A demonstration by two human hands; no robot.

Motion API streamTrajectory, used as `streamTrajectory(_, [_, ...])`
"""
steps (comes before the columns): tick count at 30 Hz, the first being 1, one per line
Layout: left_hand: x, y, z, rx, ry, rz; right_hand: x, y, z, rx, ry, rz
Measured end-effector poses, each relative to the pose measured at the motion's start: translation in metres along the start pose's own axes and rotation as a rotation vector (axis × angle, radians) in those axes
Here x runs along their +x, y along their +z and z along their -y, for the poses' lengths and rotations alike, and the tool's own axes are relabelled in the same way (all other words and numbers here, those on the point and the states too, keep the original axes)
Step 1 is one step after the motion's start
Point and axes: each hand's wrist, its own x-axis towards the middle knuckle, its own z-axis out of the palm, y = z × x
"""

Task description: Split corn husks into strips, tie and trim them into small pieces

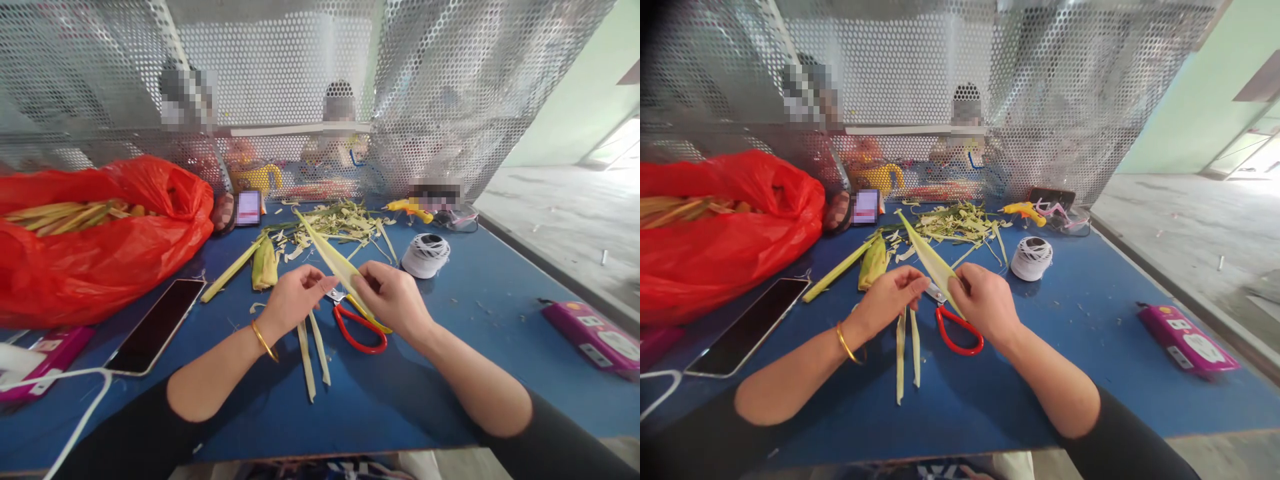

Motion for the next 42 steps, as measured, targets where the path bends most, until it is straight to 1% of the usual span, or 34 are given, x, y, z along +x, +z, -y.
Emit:
streamTrajectory(1, [-0.003, 0.005, 0.0, -0.073, -0.064, 0.068, -0.003, 0.004, 0.002, 0.019, -0.03, -0.004])
streamTrajectory(3, [-0.007, 0.013, 0.0, -0.175, -0.159, 0.118, -0.009, 0.011, 0.004, 0.07, -0.047, 0.015])
streamTrajectory(5, [-0.009, 0.015, -0.001, -0.247, -0.219, 0.121, -0.011, 0.016, 0.005, 0.161, -0.011, 0.042])
streamTrajectory(8, [-0.007, 0.011, -0.002, -0.306, -0.267, 0.11, -0.008, 0.019, 0.002, 0.384, 0.095, 0.073])
streamTrajectory(10, [-0.005, 0.006, -0.003, -0.323, -0.275, 0.107, -0.005, 0.019, -0.001, 0.538, 0.151, 0.104])
streamTrajectory(12, [-0.004, 0.003, -0.003, -0.327, -0.273, 0.098, -0.003, 0.019, -0.003, 0.633, 0.178, 0.124])
streamTrajectory(17, [-0.003, 0.002, -0.003, -0.321, -0.259, 0.089, -0.002, 0.019, -0.003, 0.702, 0.207, 0.132])
streamTrajectory(19, [-0.002, 0.003, -0.002, -0.31, -0.232, 0.065, -0.002, 0.019, -0.003, 0.728, 0.222, 0.208])
streamTrajectory(21, [-0.001, 0.003, -0.001, -0.292, -0.194, 0.03, -0.002, 0.019, -0.002, 0.734, 0.24, 0.32])
streamTrajectory(22, [-0.001, 0.003, -0.001, -0.286, -0.176, 0.022, -0.002, 0.019, -0.002, 0.726, 0.248, 0.356])
streamTrajectory(23, [-0.001, 0.004, -0.001, -0.284, -0.164, 0.023, -0.003, 0.019, -0.002, 0.709, 0.253, 0.364])
streamTrajectory(24, [-0.002, 0.004, -0.001, -0.284, -0.162, 0.032, -0.003, 0.019, -0.001, 0.685, 0.252, 0.348])
streamTrajectory(26, [-0.003, 0.006, -0.002, -0.281, -0.183, 0.073, -0.005, 0.019, 0.0, 0.614, 0.229, 0.257])
streamTrajectory(29, [-0.007, 0.009, -0.004, -0.268, -0.239, 0.135, -0.008, 0.019, 0.003, 0.446, 0.143, 0.121])
streamTrajectory(32, [-0.008, 0.012, -0.002, -0.279, -0.25, 0.137, -0.01, 0.02, 0.004, 0.353, 0.092, 0.074])
streamTrajectory(34, [-0.008, 0.012, -0.001, -0.3, -0.241, 0.137, -0.01, 0.022, 0.003, 0.409, 0.121, 0.067])
streamTrajectory(38, [-0.007, 0.01, 0.002, -0.358, -0.239, 0.173, -0.009, 0.025, -0.001, 0.606, 0.219, 0.086])
streamTrajectory(42, [-0.006, 0.009, 0.002, -0.43, -0.231, 0.19, -0.007, 0.025, -0.003, 0.627, 0.266, 0.068])
